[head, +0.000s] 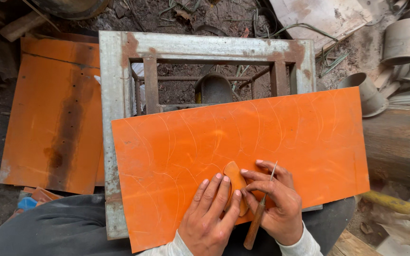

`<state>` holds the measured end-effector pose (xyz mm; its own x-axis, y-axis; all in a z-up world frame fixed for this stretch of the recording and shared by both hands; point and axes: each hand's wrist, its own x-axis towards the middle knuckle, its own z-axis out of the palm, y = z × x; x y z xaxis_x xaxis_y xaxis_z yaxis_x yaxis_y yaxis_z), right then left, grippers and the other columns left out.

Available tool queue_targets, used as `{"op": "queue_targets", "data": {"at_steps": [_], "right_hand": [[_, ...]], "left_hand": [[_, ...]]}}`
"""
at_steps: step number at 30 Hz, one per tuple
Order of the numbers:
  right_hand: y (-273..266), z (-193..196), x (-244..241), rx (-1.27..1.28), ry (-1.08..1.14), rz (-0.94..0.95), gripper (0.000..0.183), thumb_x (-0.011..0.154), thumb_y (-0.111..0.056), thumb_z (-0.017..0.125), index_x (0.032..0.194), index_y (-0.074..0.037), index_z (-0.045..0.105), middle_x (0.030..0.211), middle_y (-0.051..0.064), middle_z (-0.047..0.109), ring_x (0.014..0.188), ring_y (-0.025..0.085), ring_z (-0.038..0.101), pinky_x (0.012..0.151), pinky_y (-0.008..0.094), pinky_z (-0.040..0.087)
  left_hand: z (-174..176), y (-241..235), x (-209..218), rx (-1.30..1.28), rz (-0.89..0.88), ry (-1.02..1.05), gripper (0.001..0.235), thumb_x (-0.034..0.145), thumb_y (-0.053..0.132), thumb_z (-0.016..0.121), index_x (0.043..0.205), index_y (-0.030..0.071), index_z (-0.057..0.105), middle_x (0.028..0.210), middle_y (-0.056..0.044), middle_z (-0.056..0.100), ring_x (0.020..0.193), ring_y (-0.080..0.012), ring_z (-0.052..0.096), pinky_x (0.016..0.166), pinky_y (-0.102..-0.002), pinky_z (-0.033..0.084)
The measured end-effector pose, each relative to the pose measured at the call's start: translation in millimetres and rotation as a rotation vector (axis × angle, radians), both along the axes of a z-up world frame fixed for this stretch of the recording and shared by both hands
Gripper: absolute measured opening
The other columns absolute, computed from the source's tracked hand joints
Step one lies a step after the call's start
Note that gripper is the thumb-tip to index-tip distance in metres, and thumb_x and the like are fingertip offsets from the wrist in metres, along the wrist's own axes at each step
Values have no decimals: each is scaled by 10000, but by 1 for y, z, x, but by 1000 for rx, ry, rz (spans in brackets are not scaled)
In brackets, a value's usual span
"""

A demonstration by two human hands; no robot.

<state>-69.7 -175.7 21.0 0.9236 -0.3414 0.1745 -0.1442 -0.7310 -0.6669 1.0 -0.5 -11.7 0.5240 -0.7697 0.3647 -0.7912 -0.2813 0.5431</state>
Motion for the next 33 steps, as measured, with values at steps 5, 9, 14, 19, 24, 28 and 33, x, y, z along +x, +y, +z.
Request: {"op": "queue_targets", "data": {"at_steps": [5,9,14,19,24,28,33], "right_hand": [[-1,-3,0,14,24,-8,267,699,-62,855,900,-117,687,1116,50,771,1263,323,618,1049,425,484],[-1,-3,0,2,29,-4,273,698,-70,862,899,-122,685,1117,47,770,1264,321,616,1053,425,477],[-1,-4,-1,0,23,3,278,699,-81,866,903,-131,684,1120,41,771,1276,317,610,1059,424,468],[0,-6,-2,-15,14,3,282,707,-89,866,914,-131,678,1119,35,772,1283,316,607,1068,436,464],[1,-1,-2,22,-5,-7,234,831,-107,786,1034,-81,674,1151,65,758,1265,323,616,1059,422,493],[-2,2,-9,253,-66,-68,366,1058,-302,551,1257,-2,618,1201,121,707,1188,258,652,1035,376,518],[-6,-7,-23,456,-234,-212,467,1093,-301,409,1224,72,656,1123,167,607,1071,246,601,996,365,505]], "left_hand": [[-5,-2,-4,25,20,31,317,977,164,562,1216,30,721,1353,-259,625,1341,-387,576,1125,-503,460],[-5,-2,-4,31,6,45,319,973,164,559,1211,29,722,1349,-260,629,1333,-390,579,1119,-506,461],[-4,-2,-4,24,18,51,314,971,159,570,1215,33,723,1351,-254,627,1339,-386,577,1121,-508,465],[-2,-1,-2,19,-8,59,306,961,139,587,1209,16,717,1366,-270,604,1347,-402,560,1127,-520,458],[7,-2,0,35,-28,101,306,921,124,619,1190,-4,692,1463,-213,582,1395,-421,487,1135,-536,412],[16,-5,4,61,-47,128,296,890,95,625,1160,-11,679,1465,-229,567,1417,-404,473,1150,-542,391],[19,-3,17,70,-120,142,328,835,97,660,1144,-10,684,1419,-235,575,1388,-410,484,1146,-556,381]]}}
